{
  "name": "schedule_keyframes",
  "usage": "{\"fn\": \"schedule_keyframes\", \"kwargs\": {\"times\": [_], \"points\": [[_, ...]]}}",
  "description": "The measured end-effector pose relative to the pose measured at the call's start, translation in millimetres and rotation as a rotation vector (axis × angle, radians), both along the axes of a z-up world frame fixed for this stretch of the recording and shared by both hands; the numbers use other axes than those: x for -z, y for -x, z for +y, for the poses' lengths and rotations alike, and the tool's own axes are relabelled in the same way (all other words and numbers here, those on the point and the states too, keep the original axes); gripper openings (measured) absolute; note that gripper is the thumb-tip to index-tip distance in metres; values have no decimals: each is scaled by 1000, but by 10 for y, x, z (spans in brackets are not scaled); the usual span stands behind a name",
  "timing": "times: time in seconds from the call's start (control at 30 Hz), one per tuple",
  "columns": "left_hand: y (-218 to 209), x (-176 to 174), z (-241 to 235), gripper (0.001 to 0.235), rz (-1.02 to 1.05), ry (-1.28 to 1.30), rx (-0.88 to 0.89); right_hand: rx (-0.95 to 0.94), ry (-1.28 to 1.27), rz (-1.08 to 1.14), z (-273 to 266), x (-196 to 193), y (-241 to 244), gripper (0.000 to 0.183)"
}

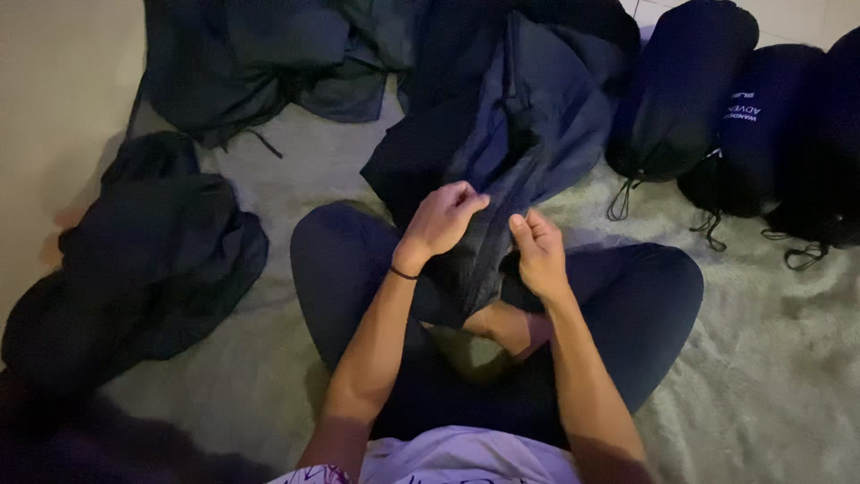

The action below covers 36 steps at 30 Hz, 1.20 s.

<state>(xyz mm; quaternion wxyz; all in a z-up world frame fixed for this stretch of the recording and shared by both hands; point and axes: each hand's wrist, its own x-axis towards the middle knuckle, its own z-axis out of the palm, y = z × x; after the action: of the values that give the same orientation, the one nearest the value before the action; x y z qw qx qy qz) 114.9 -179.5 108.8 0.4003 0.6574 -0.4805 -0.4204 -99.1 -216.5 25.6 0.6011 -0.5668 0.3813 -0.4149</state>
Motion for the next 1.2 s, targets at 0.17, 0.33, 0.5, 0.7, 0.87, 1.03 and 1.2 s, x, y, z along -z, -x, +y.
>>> {"fn": "schedule_keyframes", "kwargs": {"times": [0.17,0.33,0.5,0.7,0.87,1.03,1.2], "points": [[96,-72,17,61,-120,92,32,-109,164,114,62,-344,-57,43],[67,37,-36,54,-201,190,-85,-99,184,147,58,-401,-59,52],[86,0,-30,50,-129,246,-107,-31,61,98,29,-218,-17,53],[201,-26,-7,50,-63,249,13,8,-131,62,15,-356,-81,56],[240,83,-26,50,-83,245,16,32,-259,-99,61,-409,-160,41],[199,79,-63,50,-144,273,5,82,-286,-167,-14,-216,-108,41],[169,133,-76,53,-154,172,-27,71,-230,-133,22,-233,-116,41]]}}
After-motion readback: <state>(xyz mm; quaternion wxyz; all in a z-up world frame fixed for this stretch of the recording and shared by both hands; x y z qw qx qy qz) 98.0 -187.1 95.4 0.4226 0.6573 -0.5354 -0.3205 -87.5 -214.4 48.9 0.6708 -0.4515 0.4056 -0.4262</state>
